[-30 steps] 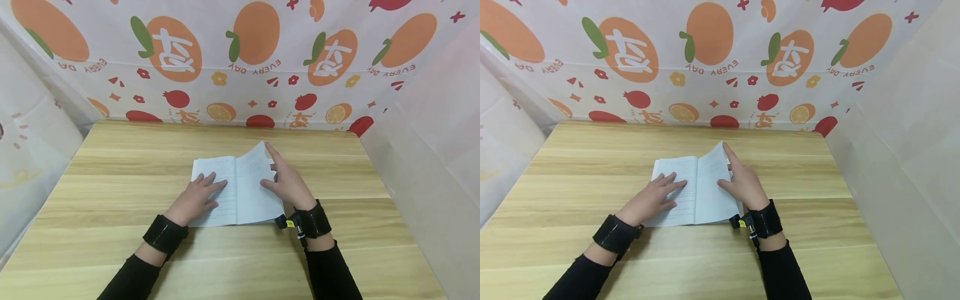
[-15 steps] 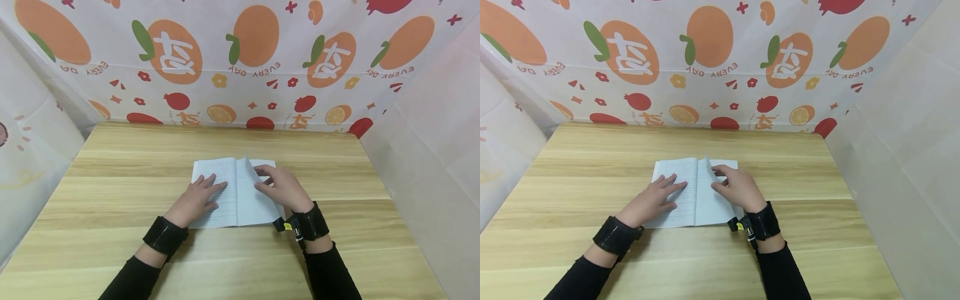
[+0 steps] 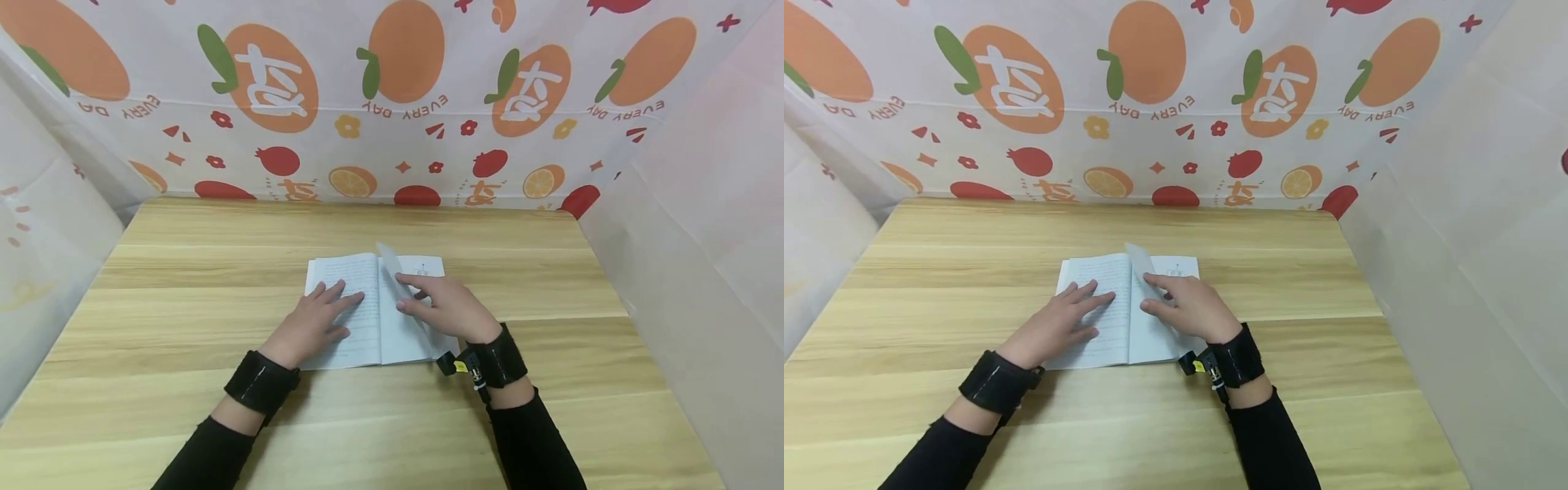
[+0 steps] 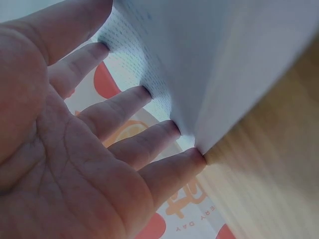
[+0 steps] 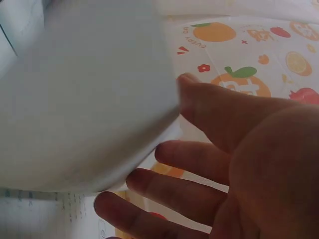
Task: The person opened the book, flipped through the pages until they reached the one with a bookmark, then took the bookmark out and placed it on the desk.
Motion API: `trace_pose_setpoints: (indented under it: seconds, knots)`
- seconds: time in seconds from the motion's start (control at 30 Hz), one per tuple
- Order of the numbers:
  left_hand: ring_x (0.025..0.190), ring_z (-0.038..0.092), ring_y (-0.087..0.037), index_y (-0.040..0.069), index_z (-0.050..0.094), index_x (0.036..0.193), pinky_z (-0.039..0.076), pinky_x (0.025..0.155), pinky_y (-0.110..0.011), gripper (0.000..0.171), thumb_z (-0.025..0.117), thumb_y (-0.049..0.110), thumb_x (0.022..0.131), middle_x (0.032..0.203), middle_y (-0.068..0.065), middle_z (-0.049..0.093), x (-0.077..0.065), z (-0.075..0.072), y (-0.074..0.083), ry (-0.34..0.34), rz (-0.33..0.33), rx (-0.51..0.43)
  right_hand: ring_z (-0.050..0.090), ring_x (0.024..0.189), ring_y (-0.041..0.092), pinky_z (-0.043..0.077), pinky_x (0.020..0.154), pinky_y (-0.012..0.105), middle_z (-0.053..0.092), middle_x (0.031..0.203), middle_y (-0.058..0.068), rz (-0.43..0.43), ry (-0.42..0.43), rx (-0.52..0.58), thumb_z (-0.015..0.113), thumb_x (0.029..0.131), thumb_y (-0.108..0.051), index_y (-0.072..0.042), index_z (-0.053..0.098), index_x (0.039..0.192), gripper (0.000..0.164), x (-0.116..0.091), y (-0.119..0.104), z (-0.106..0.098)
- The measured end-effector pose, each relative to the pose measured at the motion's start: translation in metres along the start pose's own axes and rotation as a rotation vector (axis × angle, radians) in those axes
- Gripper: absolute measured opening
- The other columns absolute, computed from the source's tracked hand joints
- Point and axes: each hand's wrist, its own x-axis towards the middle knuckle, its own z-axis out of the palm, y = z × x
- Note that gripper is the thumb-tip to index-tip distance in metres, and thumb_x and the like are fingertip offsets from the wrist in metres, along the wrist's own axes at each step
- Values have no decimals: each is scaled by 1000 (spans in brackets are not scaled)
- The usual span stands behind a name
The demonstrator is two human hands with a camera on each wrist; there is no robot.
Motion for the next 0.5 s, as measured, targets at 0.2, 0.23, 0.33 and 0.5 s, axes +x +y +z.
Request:
trace_pose_setpoints:
  seconds: [0.2, 0.23, 0.33, 0.5]
  knots:
    - [128, 28, -50, 18, 51, 137, 29, 94, -70, 62, 75, 21, 80, 144, -22, 38, -1, -1, 0, 1, 1, -3, 59, 93, 2, 51, 77, 27, 53, 132, -6, -45, -26, 29, 54, 94, -46, -24, 50, 138, 50, 1, -2, 3]
    - [128, 28, -51, 18, 51, 137, 30, 93, -70, 62, 75, 20, 80, 143, -23, 38, -1, -1, 0, 2, 1, -2, 59, 93, 2, 51, 78, 28, 53, 132, -6, -49, -25, 31, 53, 94, -46, -24, 50, 138, 49, 1, -2, 4]
    - [128, 28, -50, 17, 51, 138, 29, 93, -70, 62, 75, 20, 81, 143, -23, 38, -2, -3, 1, 6, 3, -6, 58, 94, 3, 51, 82, 31, 53, 132, -7, -47, -23, 26, 54, 95, -41, -24, 52, 137, 45, 1, -2, 4]
    - [129, 27, -50, 18, 50, 138, 29, 94, -70, 62, 74, 20, 81, 144, -22, 37, 0, -3, 3, 3, 3, -18, 59, 94, 5, 49, 83, 30, 52, 134, -6, -40, -25, 9, 59, 94, -34, -23, 52, 136, 44, 0, -2, 4]
